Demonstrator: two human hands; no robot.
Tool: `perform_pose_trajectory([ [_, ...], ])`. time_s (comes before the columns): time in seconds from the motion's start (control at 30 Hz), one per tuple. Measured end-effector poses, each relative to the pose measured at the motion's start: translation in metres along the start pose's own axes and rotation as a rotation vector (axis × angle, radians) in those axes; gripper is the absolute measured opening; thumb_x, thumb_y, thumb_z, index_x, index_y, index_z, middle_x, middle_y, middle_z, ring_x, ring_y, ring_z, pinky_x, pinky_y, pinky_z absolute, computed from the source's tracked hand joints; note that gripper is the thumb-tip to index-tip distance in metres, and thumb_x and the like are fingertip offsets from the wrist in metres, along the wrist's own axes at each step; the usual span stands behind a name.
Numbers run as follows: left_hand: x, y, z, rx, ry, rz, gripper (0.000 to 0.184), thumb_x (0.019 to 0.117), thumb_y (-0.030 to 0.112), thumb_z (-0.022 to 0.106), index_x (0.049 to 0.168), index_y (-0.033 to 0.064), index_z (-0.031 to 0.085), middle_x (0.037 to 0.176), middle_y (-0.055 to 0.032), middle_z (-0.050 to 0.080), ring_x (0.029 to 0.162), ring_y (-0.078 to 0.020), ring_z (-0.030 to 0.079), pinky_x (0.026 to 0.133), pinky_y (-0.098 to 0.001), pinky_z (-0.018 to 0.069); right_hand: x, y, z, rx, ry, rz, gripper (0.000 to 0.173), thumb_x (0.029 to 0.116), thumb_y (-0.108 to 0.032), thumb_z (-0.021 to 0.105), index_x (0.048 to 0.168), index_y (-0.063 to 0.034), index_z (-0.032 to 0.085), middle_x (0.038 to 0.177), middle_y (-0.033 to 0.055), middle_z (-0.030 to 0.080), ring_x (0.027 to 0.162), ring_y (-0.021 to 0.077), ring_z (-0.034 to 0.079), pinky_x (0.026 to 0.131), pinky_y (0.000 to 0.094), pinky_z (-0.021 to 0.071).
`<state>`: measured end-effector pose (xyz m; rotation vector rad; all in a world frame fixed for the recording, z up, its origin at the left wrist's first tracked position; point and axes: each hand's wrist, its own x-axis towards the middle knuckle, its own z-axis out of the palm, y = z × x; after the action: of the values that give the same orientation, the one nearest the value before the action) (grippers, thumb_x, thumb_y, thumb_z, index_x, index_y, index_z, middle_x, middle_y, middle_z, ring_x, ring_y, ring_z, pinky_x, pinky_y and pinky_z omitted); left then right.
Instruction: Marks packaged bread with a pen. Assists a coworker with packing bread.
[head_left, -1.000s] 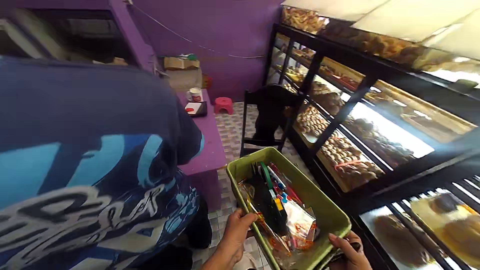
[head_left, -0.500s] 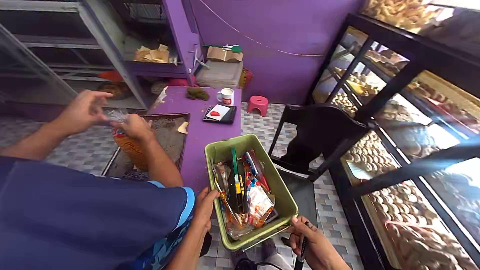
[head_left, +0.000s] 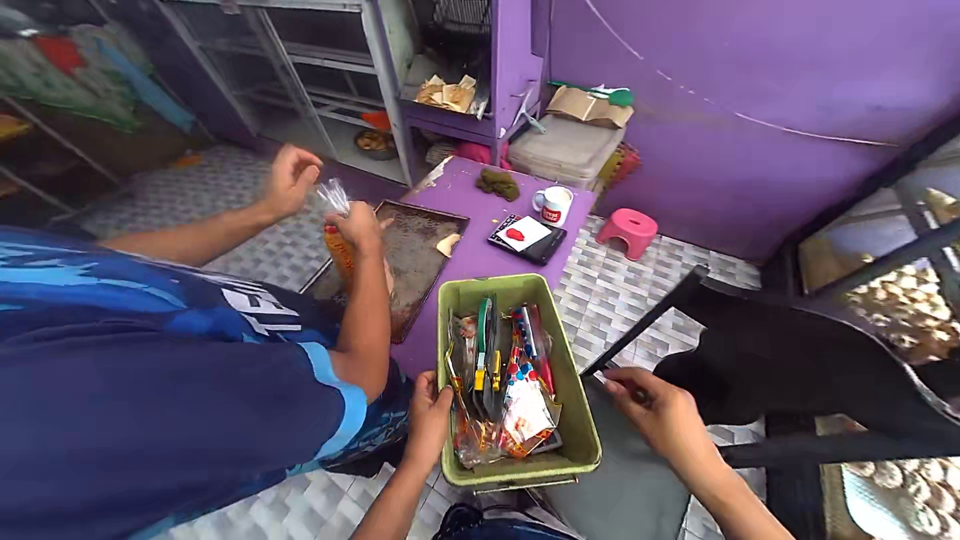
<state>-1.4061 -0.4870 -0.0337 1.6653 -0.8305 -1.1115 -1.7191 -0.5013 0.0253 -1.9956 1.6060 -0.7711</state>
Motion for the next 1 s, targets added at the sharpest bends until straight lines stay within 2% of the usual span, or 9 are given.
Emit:
perform_pose_trajectory([
  [0.13,-0.003,-0.003,0.001,0.029,0.052,-0.001,0.024,0.1011,0.001,0.053,0.125,-0.003,0.056,0.107,-0.0163,0.069,0.095,-0.0206,0.068,0.084,-0.0395,0.0564,0.05,-0.045,0.035,0.014,-0.31,-0.48,0.023,0.0911,-0.005,0.067,0.112,-0.0095,0.076,0.094,0.0099,0.074,0.083,0.0251,0.072,0.076,0.0471,0.0601],
  [0.23,-0.006,-0.002,0.001,0.042,0.065,0.003,0.023,0.1015,0.002,0.054,0.124,-0.0005,0.057,0.103,-0.0147,0.069,0.092,-0.0211,0.069,0.083,-0.0401,0.057,0.089,-0.089,0.049,-0.23,-0.728,-0.444,0.063,0.0941,-0.002,0.062,0.151,-0.0265,0.052,0.102,0.0189,0.073,0.092,0.0394,0.07,0.081,0.0598,0.0542],
  [0.27,-0.007,-0.002,0.001,0.051,0.064,-0.002,0.023,0.1018,0.002,0.054,0.125,-0.0001,0.057,0.104,-0.0147,0.069,0.092,-0.0212,0.069,0.083,-0.0403,0.0572,0.098,-0.104,0.054,-0.318,-0.855,-0.38,0.067,0.0961,-0.003,0.06,0.155,-0.0305,0.045,0.107,0.0205,0.072,0.099,0.0421,0.069,0.086,0.0621,0.0524],
  [0.33,-0.008,-0.001,0.002,0.069,0.07,-0.016,0.024,0.1016,0.003,0.055,0.126,0.0002,0.058,0.105,-0.0154,0.069,0.093,-0.0224,0.069,0.084,-0.0422,0.0571,0.107,-0.123,0.063,-0.365,-0.994,-0.284,0.051,0.1004,-0.012,0.058,0.149,-0.0235,0.051,0.114,0.0209,0.07,0.108,0.0414,0.066,0.091,0.0618,0.0506],
  [0.4,-0.009,0.001,0.002,0.081,0.076,-0.018,0.023,0.1017,0.004,0.055,0.124,0.0005,0.058,0.105,-0.0152,0.069,0.093,-0.0223,0.069,0.084,-0.042,0.0572,0.101,-0.134,0.064,-0.334,-0.999,-0.196,0.04,0.1034,-0.032,0.056,0.139,-0.0142,0.06,0.111,0.0192,0.07,0.106,0.0379,0.066,0.091,0.0586,0.0504],
  [0.5,-0.008,0.001,0.001,0.107,0.067,-0.029,0.025,0.1015,0.006,0.056,0.126,0.0009,0.059,0.11,-0.0171,0.068,0.099,-0.0248,0.068,0.088,-0.0452,0.0559,0.078,-0.134,0.077,-0.378,-0.885,-0.089,0.057,0.099,-0.056,0.057,0.137,-0.0128,0.056,0.106,0.0185,0.069,0.103,0.039,0.068,0.087,0.0602,0.0521],
  [0.73,-0.012,0.006,0.0,0.115,0.061,-0.029,0.027,0.1006,0.006,0.057,0.126,0.0017,0.064,0.11,-0.0136,0.073,0.1,-0.021,0.071,0.091,-0.0416,0.0564,0.073,-0.125,0.07,-0.339,-0.685,0.069,0.039,0.0966,-0.028,0.063,0.133,-0.0133,0.06,0.107,0.0189,0.071,0.104,0.0388,0.068,0.089,0.0593,0.0517],
  [0.83,-0.014,0.009,-0.001,0.128,0.051,-0.023,0.028,0.1004,0.005,0.057,0.127,-0.0009,0.064,0.109,-0.0149,0.073,0.099,-0.0215,0.071,0.092,-0.0412,0.0559,0.108,-0.123,0.034,-0.24,-0.643,0.092,0.029,0.0941,-0.02,0.068,0.122,-0.0106,0.066,0.098,0.0192,0.07,0.088,0.0369,0.068,0.078,0.0575,0.0527],
  [1.0,-0.022,0.009,-0.002,0.092,0.059,-0.015,0.031,0.1007,0.004,0.057,0.13,-0.0032,0.064,0.114,-0.0167,0.073,0.103,-0.0201,0.071,0.095,-0.0377,0.0552,0.179,-0.148,-0.034,-0.036,-0.808,0.166,0.014,0.0955,-0.002,0.061,0.109,-0.0047,0.065,0.081,0.0106,0.064,0.054,0.0176,0.054,0.049,0.0333,0.0452],
])
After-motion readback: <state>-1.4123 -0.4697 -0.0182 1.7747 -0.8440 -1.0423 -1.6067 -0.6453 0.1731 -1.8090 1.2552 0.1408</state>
